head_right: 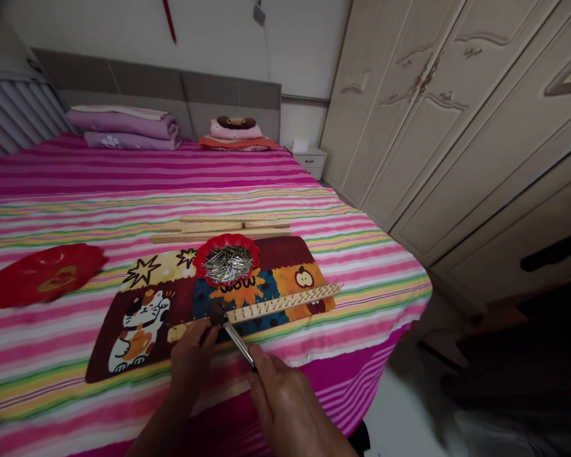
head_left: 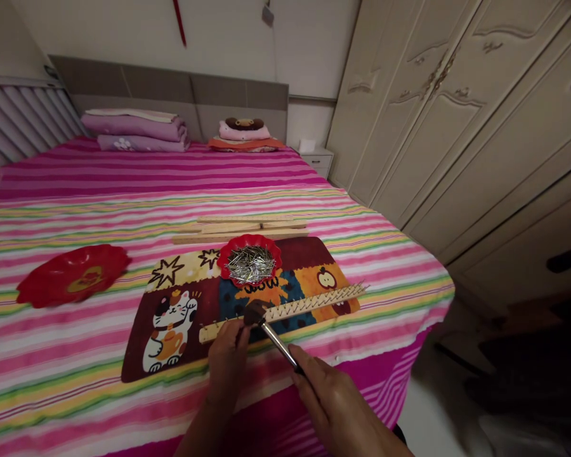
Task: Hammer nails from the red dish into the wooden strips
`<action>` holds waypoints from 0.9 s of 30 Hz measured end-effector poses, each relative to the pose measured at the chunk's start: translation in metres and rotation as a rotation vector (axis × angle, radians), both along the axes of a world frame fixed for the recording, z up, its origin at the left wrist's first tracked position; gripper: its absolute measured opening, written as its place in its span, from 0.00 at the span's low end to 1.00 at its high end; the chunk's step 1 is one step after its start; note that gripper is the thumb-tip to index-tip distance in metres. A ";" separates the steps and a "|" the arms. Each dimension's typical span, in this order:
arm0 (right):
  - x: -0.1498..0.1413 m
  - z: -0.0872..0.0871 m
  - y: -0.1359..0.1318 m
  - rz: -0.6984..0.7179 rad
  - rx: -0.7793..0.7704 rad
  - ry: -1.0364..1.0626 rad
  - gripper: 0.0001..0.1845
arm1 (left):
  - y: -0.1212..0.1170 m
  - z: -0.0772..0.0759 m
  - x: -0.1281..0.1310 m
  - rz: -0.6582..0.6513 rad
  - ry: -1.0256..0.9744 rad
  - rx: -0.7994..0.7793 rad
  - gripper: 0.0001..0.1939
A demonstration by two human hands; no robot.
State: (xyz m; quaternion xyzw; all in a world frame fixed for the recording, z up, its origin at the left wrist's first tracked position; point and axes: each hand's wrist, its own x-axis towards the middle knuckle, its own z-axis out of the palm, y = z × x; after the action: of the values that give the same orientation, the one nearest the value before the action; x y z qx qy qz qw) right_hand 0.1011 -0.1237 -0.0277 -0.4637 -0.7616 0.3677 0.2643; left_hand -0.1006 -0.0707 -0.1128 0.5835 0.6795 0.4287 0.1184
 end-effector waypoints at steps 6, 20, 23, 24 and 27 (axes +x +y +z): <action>0.032 -0.016 -0.019 -0.086 -0.130 0.130 0.23 | 0.004 -0.002 -0.001 0.009 -0.037 -0.021 0.10; 0.088 -0.102 -0.039 -0.383 -0.282 0.182 0.26 | 0.042 0.073 -0.016 -0.004 0.234 -0.040 0.12; 0.084 -0.107 -0.039 -0.440 -0.261 0.221 0.27 | 0.080 0.081 -0.014 -0.035 0.402 -0.139 0.12; 0.084 -0.109 -0.039 -0.459 -0.264 0.227 0.27 | 0.091 0.081 -0.012 -0.040 0.455 -0.198 0.13; 0.083 -0.117 -0.040 -0.531 -0.306 0.229 0.29 | 0.115 0.078 -0.006 -0.045 0.534 -0.358 0.11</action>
State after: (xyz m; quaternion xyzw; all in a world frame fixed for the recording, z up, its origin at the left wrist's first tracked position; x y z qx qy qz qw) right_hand 0.1838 -0.1634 -0.1449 -0.6360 -0.5155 0.4458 0.3620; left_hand -0.1062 0.0445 -0.0349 0.6601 0.7381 0.1313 0.0461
